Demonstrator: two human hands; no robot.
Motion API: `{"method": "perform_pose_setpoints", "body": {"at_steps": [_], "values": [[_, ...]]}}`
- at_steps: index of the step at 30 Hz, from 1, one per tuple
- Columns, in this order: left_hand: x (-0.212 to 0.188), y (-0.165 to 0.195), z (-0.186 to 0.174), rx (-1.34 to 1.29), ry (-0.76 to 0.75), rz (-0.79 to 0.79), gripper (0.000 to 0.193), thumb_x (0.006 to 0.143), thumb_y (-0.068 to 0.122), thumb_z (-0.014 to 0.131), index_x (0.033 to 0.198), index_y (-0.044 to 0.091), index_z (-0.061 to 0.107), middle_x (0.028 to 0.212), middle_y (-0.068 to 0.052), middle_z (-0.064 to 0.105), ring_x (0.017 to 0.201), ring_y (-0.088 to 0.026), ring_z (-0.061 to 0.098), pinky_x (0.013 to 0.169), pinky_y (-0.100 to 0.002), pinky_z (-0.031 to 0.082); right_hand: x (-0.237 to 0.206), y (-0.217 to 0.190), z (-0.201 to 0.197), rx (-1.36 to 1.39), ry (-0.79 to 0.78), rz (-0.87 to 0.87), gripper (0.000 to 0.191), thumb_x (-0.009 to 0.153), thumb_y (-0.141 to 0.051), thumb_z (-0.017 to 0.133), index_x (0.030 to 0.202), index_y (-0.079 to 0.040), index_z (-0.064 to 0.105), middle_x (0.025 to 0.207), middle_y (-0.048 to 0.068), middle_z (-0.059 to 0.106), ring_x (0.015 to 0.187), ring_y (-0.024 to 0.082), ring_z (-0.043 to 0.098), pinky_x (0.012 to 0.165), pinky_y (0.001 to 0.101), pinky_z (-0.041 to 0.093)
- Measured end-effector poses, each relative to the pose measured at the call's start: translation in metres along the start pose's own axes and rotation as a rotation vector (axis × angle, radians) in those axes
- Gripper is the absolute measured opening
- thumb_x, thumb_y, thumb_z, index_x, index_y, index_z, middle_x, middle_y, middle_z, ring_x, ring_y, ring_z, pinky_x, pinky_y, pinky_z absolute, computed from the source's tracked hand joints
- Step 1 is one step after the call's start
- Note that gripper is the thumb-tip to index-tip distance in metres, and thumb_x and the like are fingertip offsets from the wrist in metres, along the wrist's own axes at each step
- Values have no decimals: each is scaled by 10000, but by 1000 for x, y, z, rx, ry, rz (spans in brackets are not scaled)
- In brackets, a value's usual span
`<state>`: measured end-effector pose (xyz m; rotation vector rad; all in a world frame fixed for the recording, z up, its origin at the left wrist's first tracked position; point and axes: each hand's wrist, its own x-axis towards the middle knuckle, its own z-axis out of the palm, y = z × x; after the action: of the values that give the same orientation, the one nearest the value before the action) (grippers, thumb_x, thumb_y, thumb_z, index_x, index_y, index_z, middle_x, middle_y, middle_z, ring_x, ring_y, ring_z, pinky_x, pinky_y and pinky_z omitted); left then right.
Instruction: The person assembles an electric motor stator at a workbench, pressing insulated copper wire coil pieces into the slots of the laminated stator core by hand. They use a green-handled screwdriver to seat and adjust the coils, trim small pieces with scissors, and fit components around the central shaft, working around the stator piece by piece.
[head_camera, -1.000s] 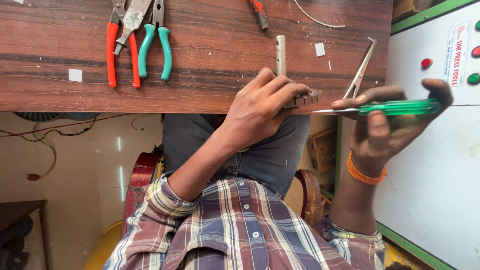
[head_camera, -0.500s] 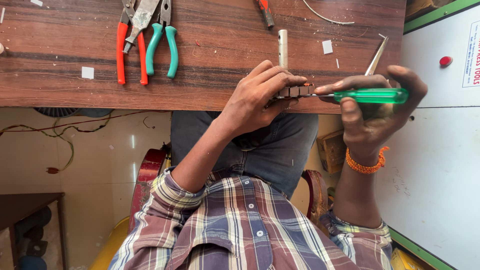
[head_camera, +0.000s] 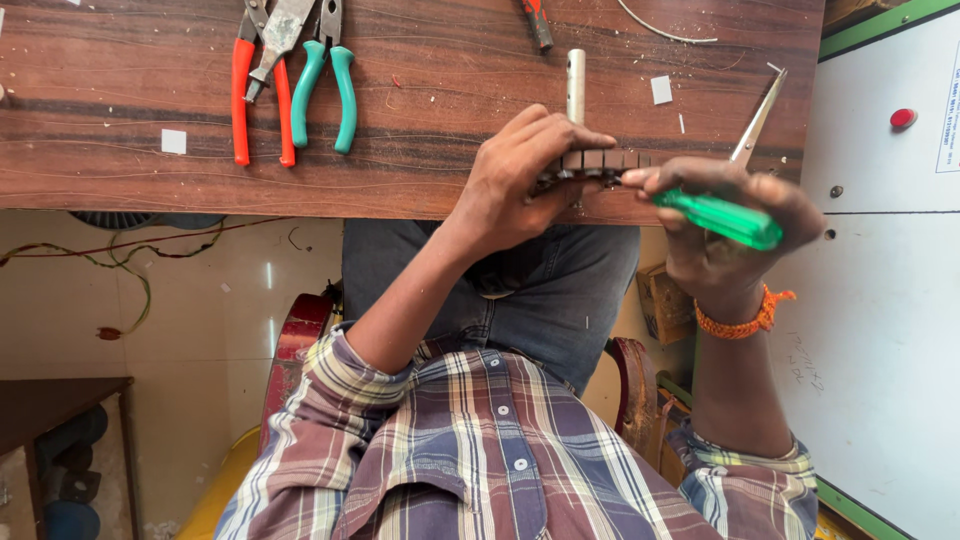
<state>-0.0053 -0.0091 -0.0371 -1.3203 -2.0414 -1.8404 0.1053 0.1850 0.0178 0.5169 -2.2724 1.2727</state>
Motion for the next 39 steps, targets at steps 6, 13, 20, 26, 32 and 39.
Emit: {"method": "perform_pose_setpoints", "body": {"at_steps": [6, 13, 20, 26, 32, 39], "values": [[-3, -11, -4, -115, 47, 26, 394, 879, 118, 846, 1222, 63, 662, 1125, -65, 703, 1050, -237, 651, 928, -371, 533, -22, 17, -6, 216, 280, 29, 741, 1142, -120, 655, 1610, -348, 128, 1019, 204, 681, 877, 323, 758, 869, 500, 645], [-4, -1, -1, -94, 136, -1, 394, 859, 73, 837, 1210, 61, 658, 1145, -76, 707, 1091, -252, 666, 967, -377, 535, -43, 32, -11, 515, 550, 227, 791, 1156, -121, 724, 1630, -254, 106, 1066, 190, 633, 933, 382, 761, 823, 463, 633], [-1, 19, 10, 77, 43, -57, 442, 826, 32, 810, 1236, 97, 660, 1131, -46, 683, 1033, -260, 628, 892, -368, 550, -62, 42, -29, 488, 643, 264, 757, 1104, -158, 754, 1580, -39, 177, 1065, 195, 621, 917, 379, 757, 793, 450, 668], [3, 18, 11, 90, 32, -41, 441, 847, 29, 799, 1254, 103, 646, 1148, -34, 676, 1057, -249, 629, 915, -368, 560, -67, 45, -40, 322, 606, 174, 735, 1097, -208, 779, 1559, -37, 232, 1048, 197, 646, 864, 352, 772, 793, 448, 644], [3, 16, 10, 121, 34, -40, 441, 855, 71, 812, 1260, 104, 642, 1121, -37, 667, 1034, -256, 623, 899, -377, 554, -55, 35, -27, 310, 576, 188, 813, 1106, -212, 778, 1597, -151, 134, 1055, 200, 662, 858, 329, 762, 816, 465, 649], [2, 13, 12, 137, 18, -17, 454, 863, 108, 807, 1284, 114, 638, 1128, -20, 654, 1024, -237, 610, 886, -363, 563, -52, 33, -20, 358, 515, 236, 845, 1118, -213, 777, 1602, -254, 85, 1056, 236, 700, 866, 370, 789, 785, 460, 641]]}}
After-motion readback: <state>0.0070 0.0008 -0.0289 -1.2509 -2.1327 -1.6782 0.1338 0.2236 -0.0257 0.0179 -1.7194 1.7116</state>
